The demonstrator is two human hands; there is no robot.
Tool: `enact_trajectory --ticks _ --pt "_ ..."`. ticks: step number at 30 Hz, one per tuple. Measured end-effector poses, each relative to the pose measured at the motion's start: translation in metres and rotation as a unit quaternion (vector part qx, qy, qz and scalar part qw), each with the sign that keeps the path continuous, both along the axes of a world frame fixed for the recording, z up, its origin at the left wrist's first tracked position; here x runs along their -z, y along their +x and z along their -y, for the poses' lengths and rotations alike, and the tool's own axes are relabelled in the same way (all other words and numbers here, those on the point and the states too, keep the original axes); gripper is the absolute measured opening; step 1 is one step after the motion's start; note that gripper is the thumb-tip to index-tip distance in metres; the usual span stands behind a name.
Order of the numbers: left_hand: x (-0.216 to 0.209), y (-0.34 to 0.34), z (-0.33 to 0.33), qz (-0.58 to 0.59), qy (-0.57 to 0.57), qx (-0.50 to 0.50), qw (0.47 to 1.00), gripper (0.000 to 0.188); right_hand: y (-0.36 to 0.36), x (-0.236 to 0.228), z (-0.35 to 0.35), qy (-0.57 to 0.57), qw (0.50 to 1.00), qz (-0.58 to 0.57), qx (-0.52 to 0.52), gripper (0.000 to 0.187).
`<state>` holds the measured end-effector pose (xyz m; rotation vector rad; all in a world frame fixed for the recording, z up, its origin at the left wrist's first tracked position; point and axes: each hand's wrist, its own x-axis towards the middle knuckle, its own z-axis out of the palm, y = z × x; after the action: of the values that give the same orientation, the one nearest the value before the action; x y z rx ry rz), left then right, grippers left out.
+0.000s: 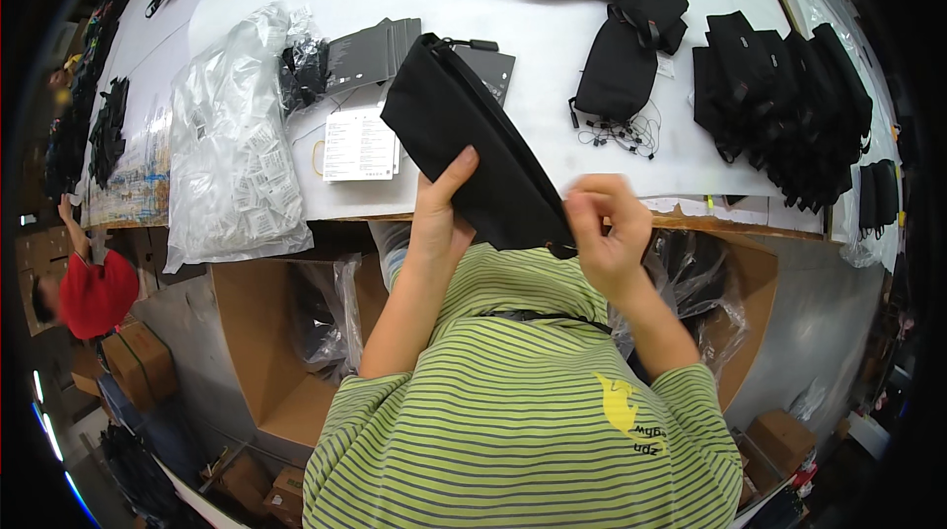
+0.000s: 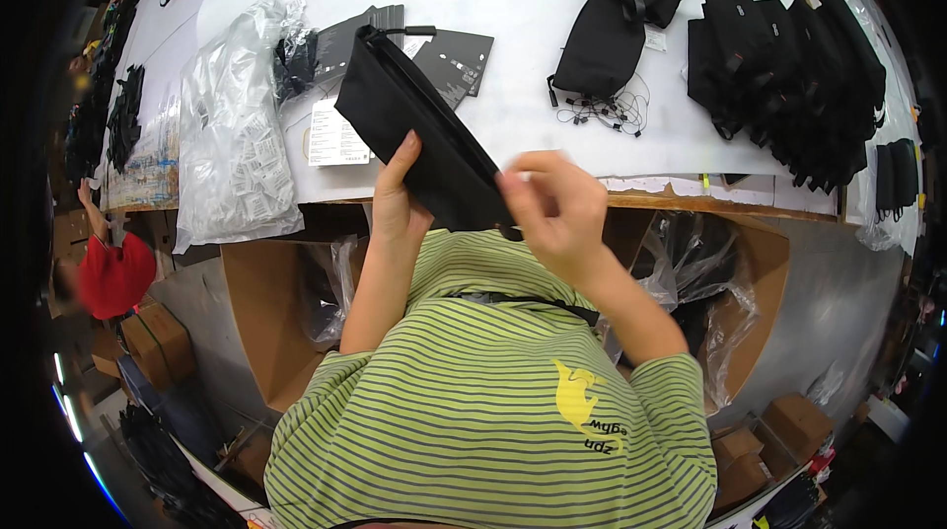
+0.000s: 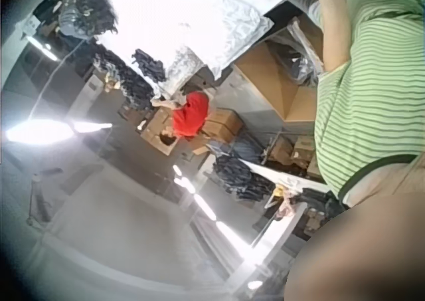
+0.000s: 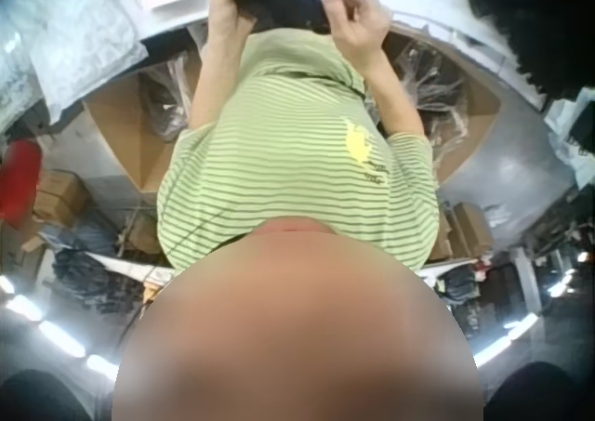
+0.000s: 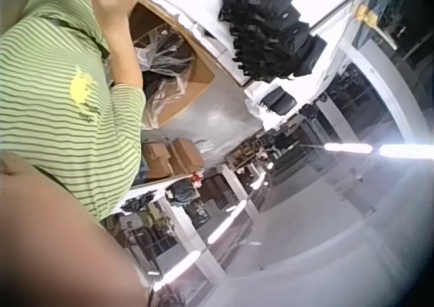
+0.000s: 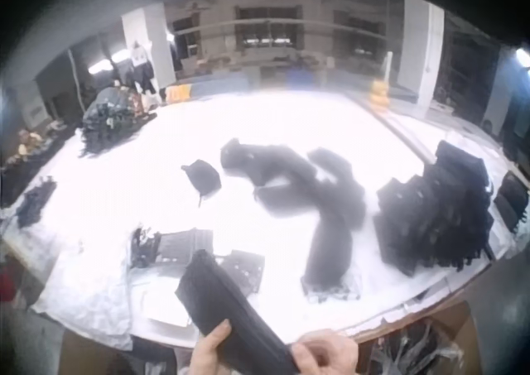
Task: The person is seen packing cases for glasses into a larger bag.
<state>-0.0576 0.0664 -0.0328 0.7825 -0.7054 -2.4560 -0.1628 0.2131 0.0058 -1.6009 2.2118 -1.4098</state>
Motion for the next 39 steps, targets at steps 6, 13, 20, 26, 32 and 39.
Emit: enact_trajectory --ticks 6,13,20,26,32,39 --pt "-0.014 0.001 0.0 0.012 -0.058 0.026 0.998 0.04 -0.01 0.019 0.01 -0.081 0.906 0.415 -0.014 0.028" --pt "-0.021 0.0 -0.014 0.044 -0.081 0.195 0.976 0.031 -0.031 0.007 0.033 -0.217 0.88 0.408 0.109 0.024" --pt "-0.017 -0.005 -0.013 0.057 -0.057 0.163 0.983 0.03 -0.033 0.009 0.024 -0.167 0.964 0.166 0.124 0.01" --pt "-0.006 -0.011 0.021 -0.023 0.075 0.063 0.995 0.023 -0.002 -0.016 0.002 -0.018 0.961 0.263 -0.078 0.012" --pt "-0.004 -0.009 0.03 -0.036 0.06 0.027 0.997 0.022 -0.006 -0.013 -0.003 0.021 0.955 0.27 -0.122 0.023" --pt "-0.02 -0.005 0.006 -0.07 0.112 0.086 0.987 0.041 -0.01 -0.007 0.008 0.058 0.963 -0.26 -0.043 0.058"
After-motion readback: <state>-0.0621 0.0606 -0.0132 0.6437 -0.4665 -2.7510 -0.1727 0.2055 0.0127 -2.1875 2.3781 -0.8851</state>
